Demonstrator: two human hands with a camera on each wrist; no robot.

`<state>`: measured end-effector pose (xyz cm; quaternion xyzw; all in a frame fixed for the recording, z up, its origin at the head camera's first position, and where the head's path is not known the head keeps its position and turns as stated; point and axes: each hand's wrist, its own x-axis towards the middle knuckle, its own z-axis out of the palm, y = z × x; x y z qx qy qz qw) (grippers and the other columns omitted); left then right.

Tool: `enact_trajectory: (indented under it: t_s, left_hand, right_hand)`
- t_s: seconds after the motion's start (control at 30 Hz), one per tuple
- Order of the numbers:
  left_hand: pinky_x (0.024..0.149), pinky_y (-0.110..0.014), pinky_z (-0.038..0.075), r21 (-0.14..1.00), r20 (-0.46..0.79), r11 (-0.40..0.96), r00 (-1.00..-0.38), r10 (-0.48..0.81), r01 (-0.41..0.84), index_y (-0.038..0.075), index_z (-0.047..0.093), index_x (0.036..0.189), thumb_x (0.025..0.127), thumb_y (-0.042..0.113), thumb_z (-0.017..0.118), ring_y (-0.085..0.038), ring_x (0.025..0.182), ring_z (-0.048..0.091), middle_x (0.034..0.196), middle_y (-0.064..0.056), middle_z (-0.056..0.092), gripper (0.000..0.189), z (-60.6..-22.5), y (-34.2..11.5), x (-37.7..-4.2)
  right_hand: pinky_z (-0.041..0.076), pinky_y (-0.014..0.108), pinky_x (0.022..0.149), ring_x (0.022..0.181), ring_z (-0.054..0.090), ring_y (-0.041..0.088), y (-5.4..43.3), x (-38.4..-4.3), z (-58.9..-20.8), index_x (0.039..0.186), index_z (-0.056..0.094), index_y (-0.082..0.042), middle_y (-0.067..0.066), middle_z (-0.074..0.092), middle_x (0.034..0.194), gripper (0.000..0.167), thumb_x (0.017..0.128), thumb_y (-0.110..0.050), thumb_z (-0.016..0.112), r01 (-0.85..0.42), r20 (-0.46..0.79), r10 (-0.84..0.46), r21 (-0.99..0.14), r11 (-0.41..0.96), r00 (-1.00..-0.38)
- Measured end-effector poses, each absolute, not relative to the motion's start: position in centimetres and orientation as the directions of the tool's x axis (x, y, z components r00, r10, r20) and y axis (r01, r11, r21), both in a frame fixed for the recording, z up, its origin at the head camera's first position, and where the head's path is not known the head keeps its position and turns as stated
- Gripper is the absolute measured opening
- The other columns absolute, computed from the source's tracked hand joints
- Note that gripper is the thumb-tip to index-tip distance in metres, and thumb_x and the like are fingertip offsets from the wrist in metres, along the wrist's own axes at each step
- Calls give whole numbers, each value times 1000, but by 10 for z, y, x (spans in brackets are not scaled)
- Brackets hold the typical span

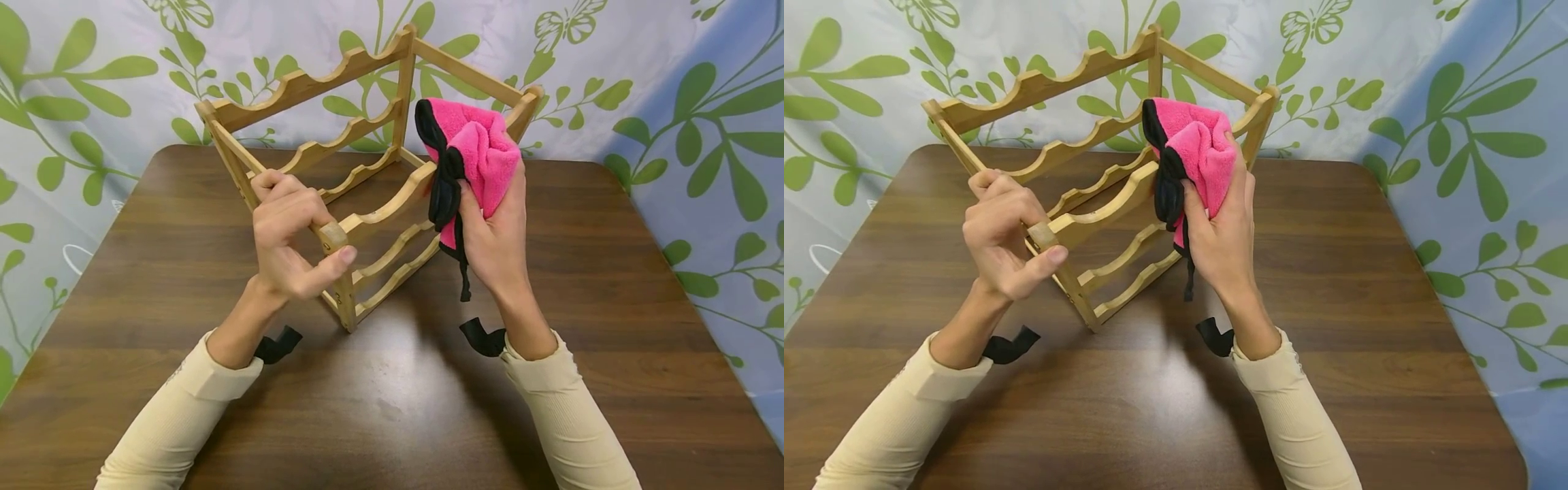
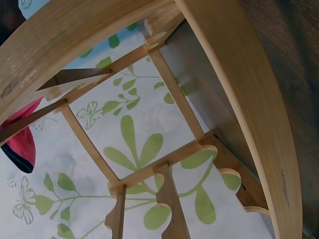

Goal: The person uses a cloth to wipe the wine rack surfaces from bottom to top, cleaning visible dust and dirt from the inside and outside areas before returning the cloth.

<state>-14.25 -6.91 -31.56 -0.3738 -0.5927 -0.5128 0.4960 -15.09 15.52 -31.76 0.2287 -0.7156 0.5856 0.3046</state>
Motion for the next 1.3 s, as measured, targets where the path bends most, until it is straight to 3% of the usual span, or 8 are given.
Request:
enact_trajectory:
  t_s: [0.33, 0.57, 0.87, 1.1, 1.3]
  left_hand:
    - [83, -36, 19, 283, 959, 175, -272, -84, 943, 15, 44, 47, 79, 52, 65, -18, 55, 25, 43, 3, 37, 53, -315, -76, -148]
    - [83, -35, 18, 327, 944, 100, -319, -87, 940, 15, 39, 44, 78, 58, 67, -15, 55, 25, 42, 3, 31, 62, -311, -84, -151]
    - [84, -33, 17, 351, 933, 41, -346, -97, 935, 14, 34, 42, 72, 49, 68, -13, 56, 23, 41, 1, 26, 57, -310, -92, -155]
    - [82, -32, 17, 373, 920, -20, -373, -119, 928, 10, 31, 41, 58, 29, 63, -12, 57, 24, 42, 1, 26, 40, -308, -99, -161]
    - [81, -31, 18, 390, 913, -34, -391, -120, 920, 8, 31, 41, 52, 23, 59, -13, 57, 23, 43, 1, 25, 34, -307, -104, -162]
  right_hand:
    - [44, 35, 102, 131, 39, 17, 159, -149, -315, 147, 34, 2, 11, 43, 142, 64, 92, -3, 66, -633, 692, 67, -691, 350, -719]
    - [44, 37, 102, 128, 44, 19, 160, -149, -312, 141, 38, 4, 11, 45, 137, 57, 91, 2, 66, -644, 689, 76, -706, 295, -721]
    - [43, 39, 103, 126, 48, 21, 162, -150, -311, 135, 42, 4, 10, 50, 132, 49, 92, 0, 66, -655, 691, 85, -711, 256, -717]
    - [43, 36, 103, 126, 48, 19, 161, -148, -309, 136, 41, 4, 9, 51, 132, 51, 91, 4, 65, -602, 647, 144, -754, 264, -748]
    - [42, 34, 105, 126, 47, 19, 158, -143, -305, 135, 41, 6, 14, 49, 132, 49, 91, 5, 63, -553, 612, 183, -781, 290, -769]
